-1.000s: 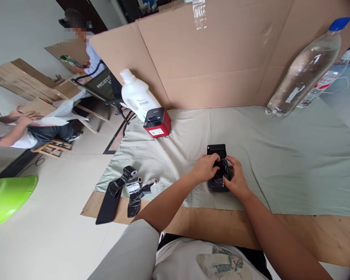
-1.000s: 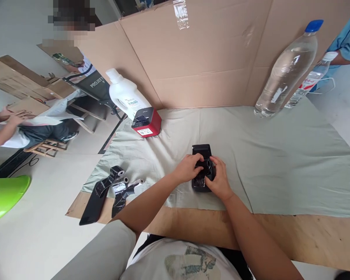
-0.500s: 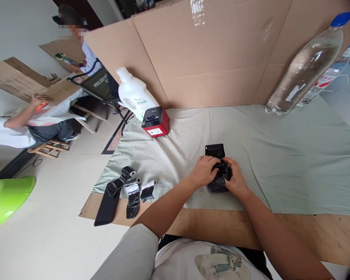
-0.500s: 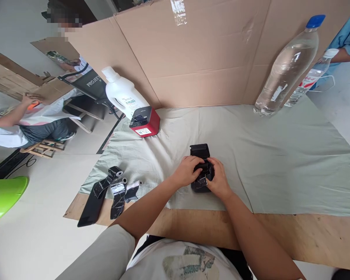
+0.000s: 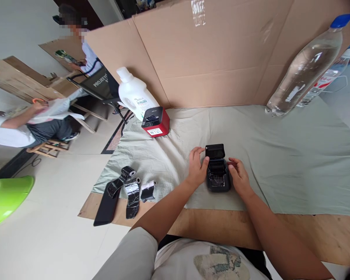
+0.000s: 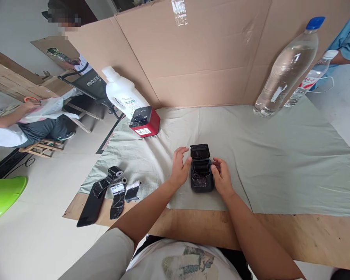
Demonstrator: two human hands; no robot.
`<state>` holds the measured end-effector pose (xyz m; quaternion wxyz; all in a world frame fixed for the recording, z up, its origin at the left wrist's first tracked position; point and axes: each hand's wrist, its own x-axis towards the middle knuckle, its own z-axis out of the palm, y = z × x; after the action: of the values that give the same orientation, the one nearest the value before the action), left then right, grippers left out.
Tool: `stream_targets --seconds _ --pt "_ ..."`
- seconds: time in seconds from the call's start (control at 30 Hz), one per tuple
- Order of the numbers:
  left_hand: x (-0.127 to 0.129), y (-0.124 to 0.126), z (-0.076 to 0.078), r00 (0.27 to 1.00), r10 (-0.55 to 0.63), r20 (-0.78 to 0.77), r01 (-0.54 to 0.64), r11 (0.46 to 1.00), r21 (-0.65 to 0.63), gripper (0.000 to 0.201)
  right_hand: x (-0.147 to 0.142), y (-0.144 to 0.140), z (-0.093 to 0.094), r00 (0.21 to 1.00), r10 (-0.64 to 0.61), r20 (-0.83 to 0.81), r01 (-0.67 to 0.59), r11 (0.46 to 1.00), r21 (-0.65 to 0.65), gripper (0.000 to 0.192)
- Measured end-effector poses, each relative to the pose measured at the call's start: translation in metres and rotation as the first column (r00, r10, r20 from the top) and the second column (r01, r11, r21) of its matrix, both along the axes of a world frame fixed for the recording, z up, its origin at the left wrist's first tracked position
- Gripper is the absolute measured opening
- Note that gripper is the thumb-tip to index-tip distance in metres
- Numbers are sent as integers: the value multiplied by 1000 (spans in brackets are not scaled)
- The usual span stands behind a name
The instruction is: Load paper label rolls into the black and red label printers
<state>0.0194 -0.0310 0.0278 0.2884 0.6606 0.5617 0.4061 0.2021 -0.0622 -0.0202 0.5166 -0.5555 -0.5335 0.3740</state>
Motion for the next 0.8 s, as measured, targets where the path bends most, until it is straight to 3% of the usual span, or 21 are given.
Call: stream_targets --seconds 0.07,0.13,0.23,0.47,0.67,0.8 --pt "3 1 -11 958 -42 284 86 986 -146 53 -2 -1 3 998 5 64 -2 999 -52 43" --pt "8 1 -20 850 -78 520 220 951 -217 58 -3 -3 8 989 27 144 -21 999 -43 42" --pt "14 -2 -22 751 -119 649 306 934 -183 62 -4 -6 15 980 -3 200 3 1000 0 35" --pt "11 -8 -11 912 -195 360 261 955 -142 59 -6 -9 9 983 -47 175 53 998 -26 30" --pt "6 -9 -24 922 -303 242 326 943 -60 48 -4 -9 9 992 -52 113 35 989 142 28" --pt "4 -9 -28 916 -312 253 333 942 -47 42 -7 -9 9 983 13 185 -41 988 147 38"
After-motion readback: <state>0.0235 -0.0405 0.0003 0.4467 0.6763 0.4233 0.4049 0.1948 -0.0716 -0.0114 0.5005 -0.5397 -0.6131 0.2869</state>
